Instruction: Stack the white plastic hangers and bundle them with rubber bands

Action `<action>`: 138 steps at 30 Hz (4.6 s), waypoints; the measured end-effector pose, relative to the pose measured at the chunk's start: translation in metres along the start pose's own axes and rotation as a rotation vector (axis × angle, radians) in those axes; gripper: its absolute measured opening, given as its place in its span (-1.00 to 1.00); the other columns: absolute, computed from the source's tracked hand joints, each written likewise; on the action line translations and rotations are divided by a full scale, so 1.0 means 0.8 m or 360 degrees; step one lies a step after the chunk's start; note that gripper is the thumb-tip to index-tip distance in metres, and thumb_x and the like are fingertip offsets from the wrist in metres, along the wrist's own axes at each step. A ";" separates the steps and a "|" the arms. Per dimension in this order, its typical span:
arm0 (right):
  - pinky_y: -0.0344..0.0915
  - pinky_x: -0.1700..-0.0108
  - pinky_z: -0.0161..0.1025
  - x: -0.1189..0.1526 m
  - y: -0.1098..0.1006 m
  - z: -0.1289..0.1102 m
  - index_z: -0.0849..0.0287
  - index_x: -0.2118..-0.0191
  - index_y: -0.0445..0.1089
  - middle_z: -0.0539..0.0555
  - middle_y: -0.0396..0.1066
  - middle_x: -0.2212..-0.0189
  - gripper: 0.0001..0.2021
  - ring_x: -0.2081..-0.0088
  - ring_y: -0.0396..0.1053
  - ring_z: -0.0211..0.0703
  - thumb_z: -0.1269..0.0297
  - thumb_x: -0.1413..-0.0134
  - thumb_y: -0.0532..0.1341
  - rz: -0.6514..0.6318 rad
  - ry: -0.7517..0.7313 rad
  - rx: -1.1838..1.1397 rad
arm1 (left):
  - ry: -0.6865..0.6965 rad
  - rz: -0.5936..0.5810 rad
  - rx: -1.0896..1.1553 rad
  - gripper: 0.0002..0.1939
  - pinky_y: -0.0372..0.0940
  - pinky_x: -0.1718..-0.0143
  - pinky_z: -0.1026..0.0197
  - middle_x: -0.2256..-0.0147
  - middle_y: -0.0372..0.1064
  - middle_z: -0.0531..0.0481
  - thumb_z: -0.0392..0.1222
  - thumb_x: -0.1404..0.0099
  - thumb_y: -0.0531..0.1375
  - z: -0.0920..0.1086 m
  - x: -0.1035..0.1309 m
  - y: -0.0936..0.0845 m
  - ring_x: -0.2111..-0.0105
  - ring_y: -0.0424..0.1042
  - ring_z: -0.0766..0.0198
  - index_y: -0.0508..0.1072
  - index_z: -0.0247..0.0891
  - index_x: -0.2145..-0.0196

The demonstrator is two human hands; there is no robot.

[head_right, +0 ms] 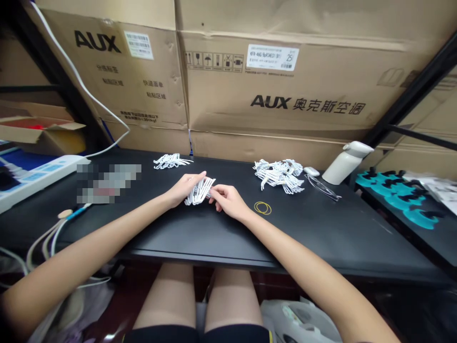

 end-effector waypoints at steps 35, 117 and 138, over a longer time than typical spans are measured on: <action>0.19 0.34 -0.30 0.016 0.008 -0.035 0.23 0.37 0.41 0.07 0.39 0.47 -0.78 0.46 0.29 -0.23 0.28 -0.22 0.09 0.0206 -0.0620 0.1159 | 0.0191 0.0242 -0.0224 -0.47 0.02 0.58 0.31 0.63 0.19 0.08 0.24 -0.23 0.07 0.010 0.002 0.003 0.61 0.16 0.38 0.33 -0.31 0.59; 0.23 0.53 -0.34 0.006 -0.029 -0.016 0.19 0.15 0.38 0.04 0.38 0.31 -0.67 0.55 0.22 -0.36 0.07 -0.03 0.24 0.0340 -0.0188 0.0130 | 0.0109 -0.0315 0.0004 -0.37 0.37 0.20 0.14 0.16 0.42 -0.10 -0.02 -0.03 0.36 0.008 0.011 0.024 0.26 0.49 0.20 0.25 -0.25 -0.01; 0.27 0.10 -0.15 0.014 -0.007 -0.014 0.15 0.10 0.40 0.09 0.43 0.24 -0.75 0.18 0.35 -0.10 0.15 -0.16 0.16 0.0294 -0.0312 0.0576 | 0.0339 -0.0504 -0.0585 -0.02 0.31 0.06 0.02 0.05 0.37 -0.18 -0.04 0.02 0.39 0.013 0.018 0.030 0.09 0.41 0.05 0.02 -0.26 -0.25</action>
Point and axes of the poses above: each hand's wrist, its own x-axis away from the middle knuckle, its own y-axis out of the palm, z = x × y, the point moved 7 cm from there along -x, towards the middle knuckle
